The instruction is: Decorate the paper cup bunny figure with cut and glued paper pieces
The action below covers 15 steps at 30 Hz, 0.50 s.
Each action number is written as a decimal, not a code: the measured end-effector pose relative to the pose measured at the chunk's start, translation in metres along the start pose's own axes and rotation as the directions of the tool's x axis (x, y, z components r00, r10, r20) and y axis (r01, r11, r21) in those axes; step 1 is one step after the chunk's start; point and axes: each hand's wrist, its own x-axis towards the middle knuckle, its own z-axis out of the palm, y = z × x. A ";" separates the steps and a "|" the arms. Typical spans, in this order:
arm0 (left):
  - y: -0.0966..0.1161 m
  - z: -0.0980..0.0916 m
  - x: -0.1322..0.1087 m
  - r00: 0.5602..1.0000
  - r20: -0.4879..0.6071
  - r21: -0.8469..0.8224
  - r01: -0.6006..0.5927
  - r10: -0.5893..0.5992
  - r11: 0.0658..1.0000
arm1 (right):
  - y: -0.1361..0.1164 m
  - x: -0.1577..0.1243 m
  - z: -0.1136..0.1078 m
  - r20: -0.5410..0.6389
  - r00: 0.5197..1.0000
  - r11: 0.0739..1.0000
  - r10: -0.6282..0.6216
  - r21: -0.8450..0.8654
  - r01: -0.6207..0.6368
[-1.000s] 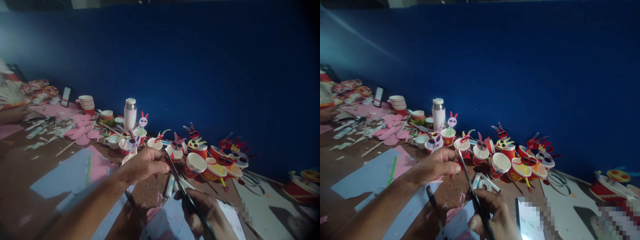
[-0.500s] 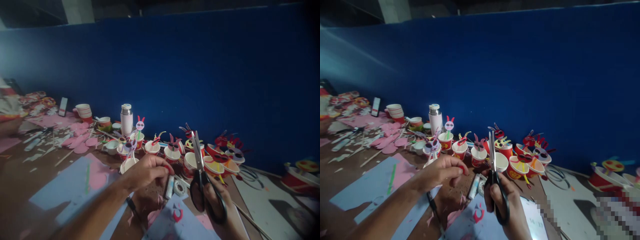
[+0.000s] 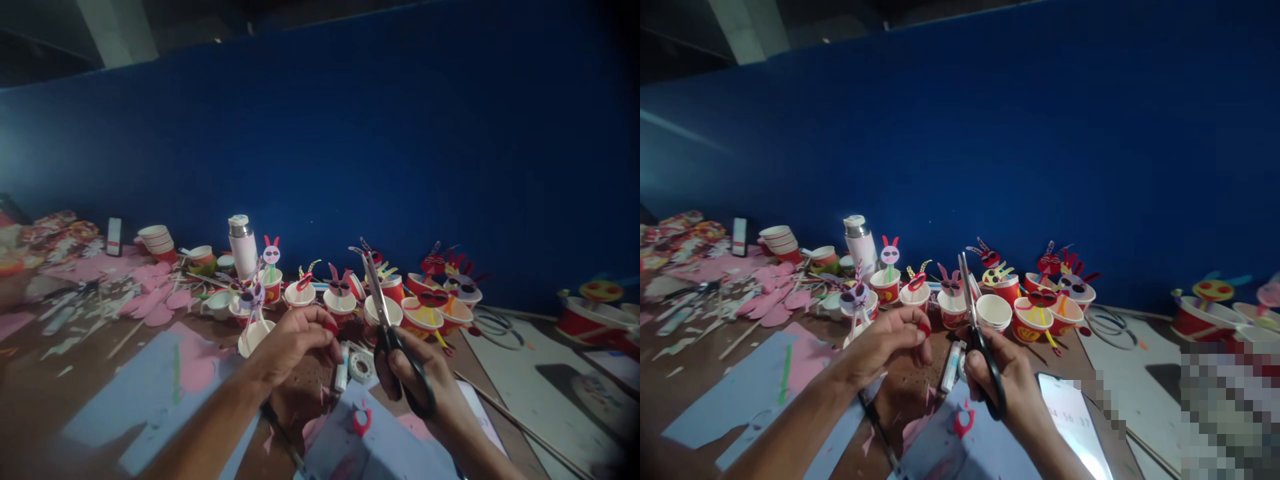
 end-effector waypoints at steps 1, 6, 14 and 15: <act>0.000 0.000 0.000 1.000 -0.018 -0.008 0.004 -0.004 1.000 | 0.000 0.000 0.000 -0.001 1.000 1.000 0.003 -0.017 -0.003; 0.004 0.000 -0.001 0.995 -0.103 -0.056 0.010 -0.015 0.998 | 0.000 0.001 0.000 0.025 0.999 0.998 0.028 -0.054 -0.027; 0.006 0.002 0.000 0.982 -0.186 -0.064 -0.049 0.036 0.997 | 0.005 0.002 -0.001 0.123 0.988 0.994 0.099 -0.061 -0.092; 0.006 0.002 0.000 0.982 -0.186 -0.060 -0.050 0.038 0.997 | 0.005 0.002 -0.001 0.129 0.985 0.992 0.114 -0.061 -0.107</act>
